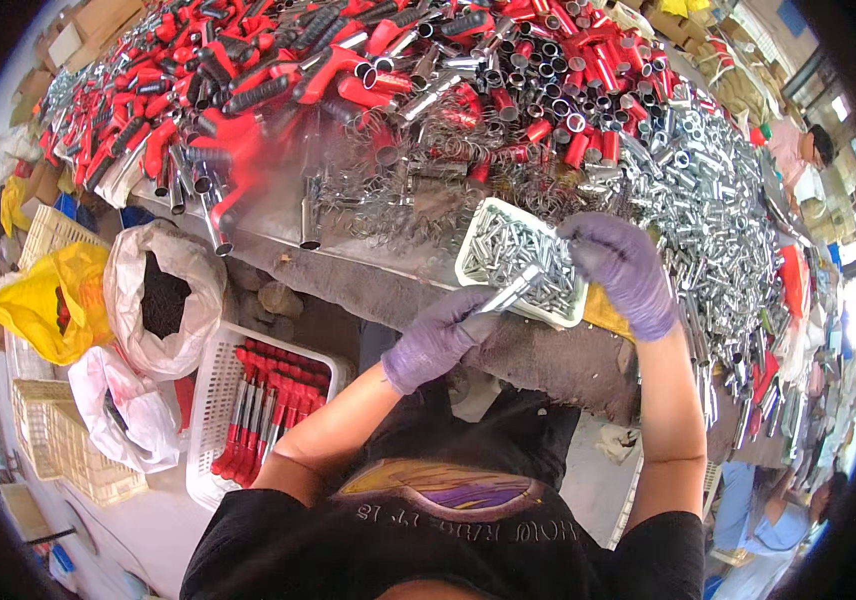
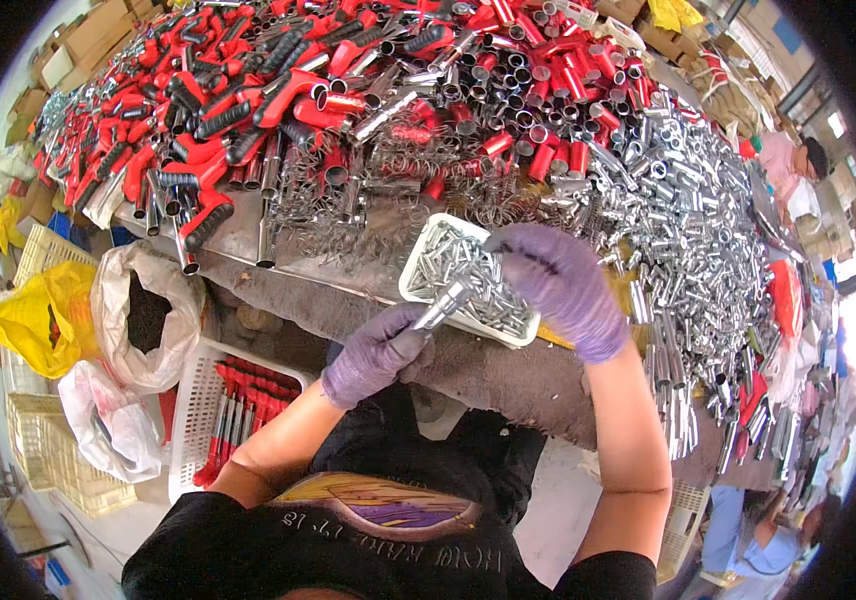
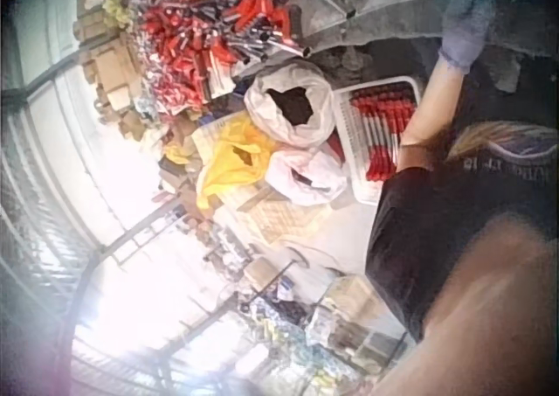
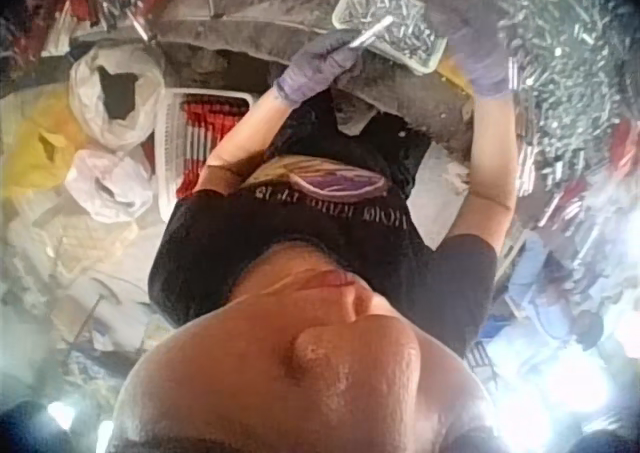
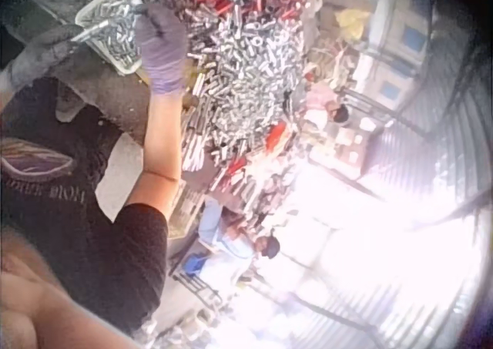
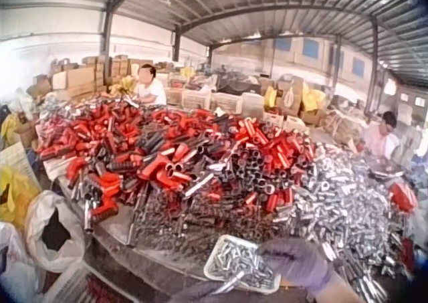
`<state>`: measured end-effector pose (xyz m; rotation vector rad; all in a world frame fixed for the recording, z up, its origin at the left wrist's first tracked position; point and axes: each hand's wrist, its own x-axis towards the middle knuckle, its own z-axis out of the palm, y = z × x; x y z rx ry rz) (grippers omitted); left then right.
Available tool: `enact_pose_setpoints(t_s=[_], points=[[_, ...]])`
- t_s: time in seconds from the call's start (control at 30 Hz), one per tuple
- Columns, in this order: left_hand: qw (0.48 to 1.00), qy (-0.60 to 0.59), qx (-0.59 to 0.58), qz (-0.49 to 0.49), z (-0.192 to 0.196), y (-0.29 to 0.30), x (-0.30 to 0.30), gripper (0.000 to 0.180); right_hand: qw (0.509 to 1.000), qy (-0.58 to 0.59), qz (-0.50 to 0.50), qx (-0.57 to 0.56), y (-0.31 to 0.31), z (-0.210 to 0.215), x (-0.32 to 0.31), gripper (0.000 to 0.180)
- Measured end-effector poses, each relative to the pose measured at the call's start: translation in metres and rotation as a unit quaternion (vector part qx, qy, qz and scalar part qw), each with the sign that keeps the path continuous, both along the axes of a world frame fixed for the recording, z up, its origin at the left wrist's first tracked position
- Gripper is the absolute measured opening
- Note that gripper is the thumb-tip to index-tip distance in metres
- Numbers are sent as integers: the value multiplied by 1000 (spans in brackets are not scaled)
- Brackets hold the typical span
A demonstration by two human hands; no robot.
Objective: The person assembles hand tools by inserting metal pins and springs into cylindrical bodies, fitting handles onto the assemblies, securing the components, and placing the completed tools into a plastic basket.
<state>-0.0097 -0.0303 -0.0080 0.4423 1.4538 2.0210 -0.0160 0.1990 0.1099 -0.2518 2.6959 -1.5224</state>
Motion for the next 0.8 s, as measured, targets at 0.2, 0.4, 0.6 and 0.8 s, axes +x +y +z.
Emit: enact_pose_setpoints(t_s=[0.2, 0.4, 0.6, 0.8], points=[[995, 57, 18, 74, -4, -3, -9, 41, 979, 65, 79, 175, -37, 13, -27, 34], [865, 410, -219, 187, -25, -21, -26, 38, 902, 218, 22, 372, -49, 5, -204, 31], [826, 483, -246, 154, -33, -20, -27, 34, 786, 153, 202, 563, -58, -35, -331, 30], [856, 439, -219, 163, -29, -27, -21, 38, 734, 176, 256, 604, -72, -13, -302, 28]])
